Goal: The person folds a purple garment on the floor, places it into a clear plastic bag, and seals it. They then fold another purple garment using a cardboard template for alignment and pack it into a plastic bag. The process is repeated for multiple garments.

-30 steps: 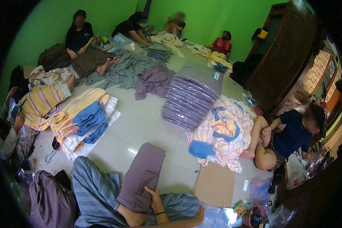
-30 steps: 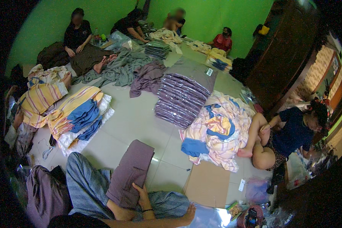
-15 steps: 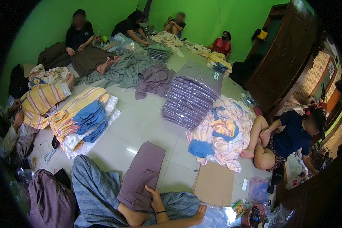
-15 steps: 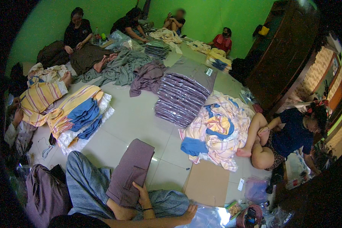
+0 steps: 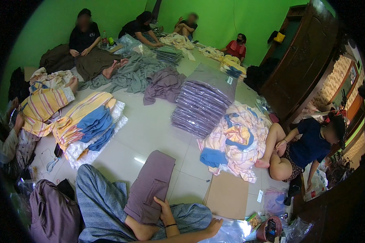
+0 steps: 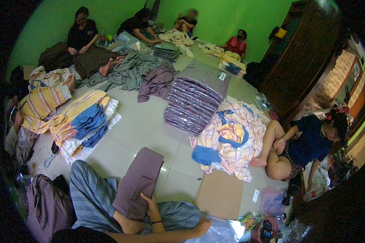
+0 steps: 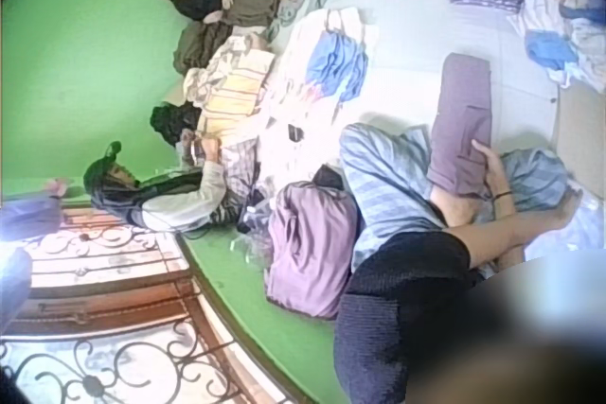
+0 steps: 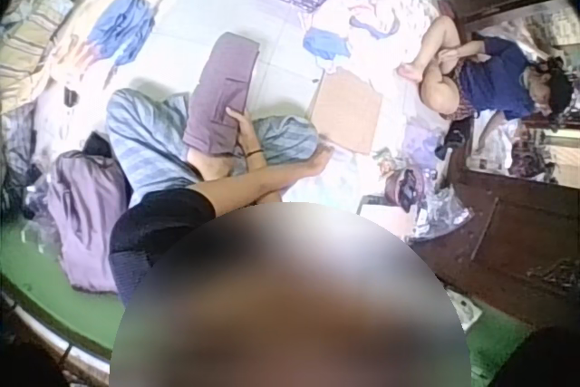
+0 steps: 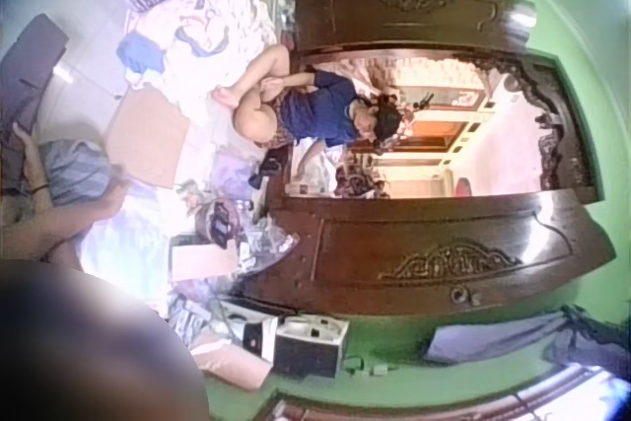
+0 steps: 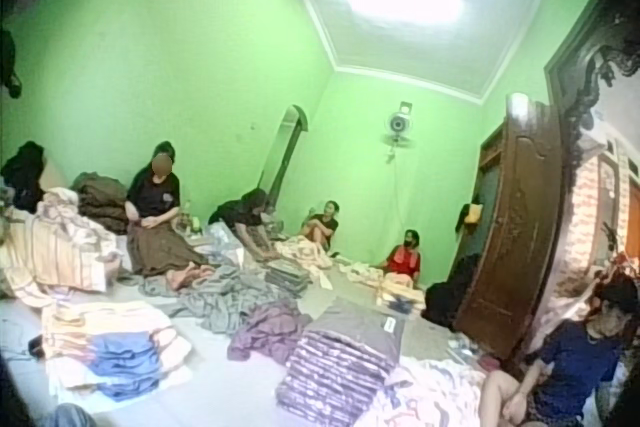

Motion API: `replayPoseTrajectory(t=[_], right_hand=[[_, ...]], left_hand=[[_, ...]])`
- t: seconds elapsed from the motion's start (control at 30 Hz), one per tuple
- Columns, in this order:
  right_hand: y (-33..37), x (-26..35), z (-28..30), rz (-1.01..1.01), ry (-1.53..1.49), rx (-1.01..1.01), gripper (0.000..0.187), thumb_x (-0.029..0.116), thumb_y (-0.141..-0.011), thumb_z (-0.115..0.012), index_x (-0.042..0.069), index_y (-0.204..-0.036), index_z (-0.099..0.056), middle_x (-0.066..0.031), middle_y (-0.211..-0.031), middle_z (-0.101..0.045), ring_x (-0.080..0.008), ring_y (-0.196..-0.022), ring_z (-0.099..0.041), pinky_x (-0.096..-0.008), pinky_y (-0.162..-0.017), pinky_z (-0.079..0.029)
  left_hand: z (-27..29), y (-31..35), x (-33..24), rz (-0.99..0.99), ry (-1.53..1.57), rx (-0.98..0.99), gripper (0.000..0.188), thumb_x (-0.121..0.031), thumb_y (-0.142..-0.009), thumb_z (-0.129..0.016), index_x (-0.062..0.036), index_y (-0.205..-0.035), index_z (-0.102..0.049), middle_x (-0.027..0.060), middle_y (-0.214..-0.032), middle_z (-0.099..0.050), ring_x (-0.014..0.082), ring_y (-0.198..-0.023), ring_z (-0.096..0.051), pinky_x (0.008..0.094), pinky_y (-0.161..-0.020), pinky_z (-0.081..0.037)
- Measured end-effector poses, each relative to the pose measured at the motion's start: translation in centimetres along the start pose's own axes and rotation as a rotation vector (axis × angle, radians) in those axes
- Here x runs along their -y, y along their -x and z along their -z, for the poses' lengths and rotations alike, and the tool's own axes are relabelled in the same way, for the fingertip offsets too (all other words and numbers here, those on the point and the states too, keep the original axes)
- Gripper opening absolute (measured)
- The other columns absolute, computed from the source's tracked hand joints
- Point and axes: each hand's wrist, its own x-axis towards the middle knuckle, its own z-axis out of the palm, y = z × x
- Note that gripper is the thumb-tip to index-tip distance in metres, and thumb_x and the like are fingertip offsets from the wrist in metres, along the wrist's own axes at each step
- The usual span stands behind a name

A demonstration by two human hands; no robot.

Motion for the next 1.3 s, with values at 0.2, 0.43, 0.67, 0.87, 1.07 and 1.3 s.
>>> replayPoseTrajectory(t=[0.2,0.43,0.67,0.87,1.07,1.3], right_hand=[[-0.5,-0.7,0.1,0.018,-0.015,-0.023,0.046,0.013,-0.07,-0.062,0.003,-0.11,-0.043,-0.0122,-0.098,-0.052,-0.0264,-0.087,-0.051,-0.0365,-0.075,-0.044],[-0.4,-0.9,0.3,-0.024,-0.108,0.023,0.055,0.007,-0.069,-0.062,0.005,-0.118,-0.036,-0.012,-0.1,-0.052,-0.0253,-0.089,-0.053,-0.0386,-0.076,-0.047],[-0.1,-0.2,-0.3,0.027,0.028,0.023,0.059,0.015,-0.07,-0.063,0.003,-0.12,-0.034,-0.0101,-0.115,-0.044,-0.0244,-0.102,-0.044,-0.0359,-0.087,-0.036],[0.7,0.5,-0.8,-0.005,-0.003,0.028,0.058,0.014,-0.072,-0.06,0.006,-0.121,-0.032,-0.0101,-0.111,-0.046,-0.0239,-0.099,-0.046,-0.0373,-0.084,-0.04],[-0.5,-1.5,0.9,0.059,-0.077,-0.015,0.047,0.018,-0.072,-0.061,0.005,-0.113,-0.041,-0.0094,-0.107,-0.048,-0.0217,-0.095,-0.048,-0.0347,-0.081,-0.041],[0.9,0.5,-0.2,0.236,-0.091,-0.111,0.042,0.012,-0.071,-0.059,0.005,-0.11,-0.044,-0.0083,-0.099,-0.053,-0.0204,-0.087,-0.053,-0.0328,-0.075,-0.044]], left_hand=[[0.1,-0.5,-0.4,0.024,0.092,0.027,0.021,-0.012,-0.073,-0.044,-0.0008,-0.089,-0.051,0.0175,-0.09,-0.055,0.0304,-0.087,-0.053,0.0383,-0.073,-0.041],[0.4,0.0,-0.2,-0.261,0.159,-0.309,0.011,-0.014,-0.073,-0.047,-0.0032,-0.072,-0.051,0.0139,-0.068,-0.055,0.0278,-0.067,-0.056,0.0375,-0.058,-0.042],[0.7,-0.5,-4.4,-0.328,0.663,-0.116,0.034,-0.032,-0.078,-0.047,0.0016,-0.078,-0.054,0.0139,-0.068,-0.056,0.0284,-0.067,-0.056,0.0358,-0.06,-0.043],[6.7,1.1,-6.2,-0.419,0.929,0.125,0.03,-0.028,-0.08,-0.048,0.0019,-0.08,-0.053,0.0131,-0.072,-0.056,0.0234,-0.068,-0.055,0.0333,-0.062,-0.043],[17.0,2.0,4.9,-0.047,0.986,-0.253,0.024,-0.025,-0.082,-0.051,-0.0029,-0.085,-0.058,0.0052,-0.07,-0.058,0.0123,-0.068,-0.054,0.0292,-0.058,-0.043],[29.3,12.2,20.4,0.358,0.931,-0.668,0.022,-0.026,-0.083,-0.049,-0.0081,-0.091,-0.057,-0.0029,-0.063,-0.05,0.0048,-0.053,-0.042,0.0196,-0.045,-0.034]])
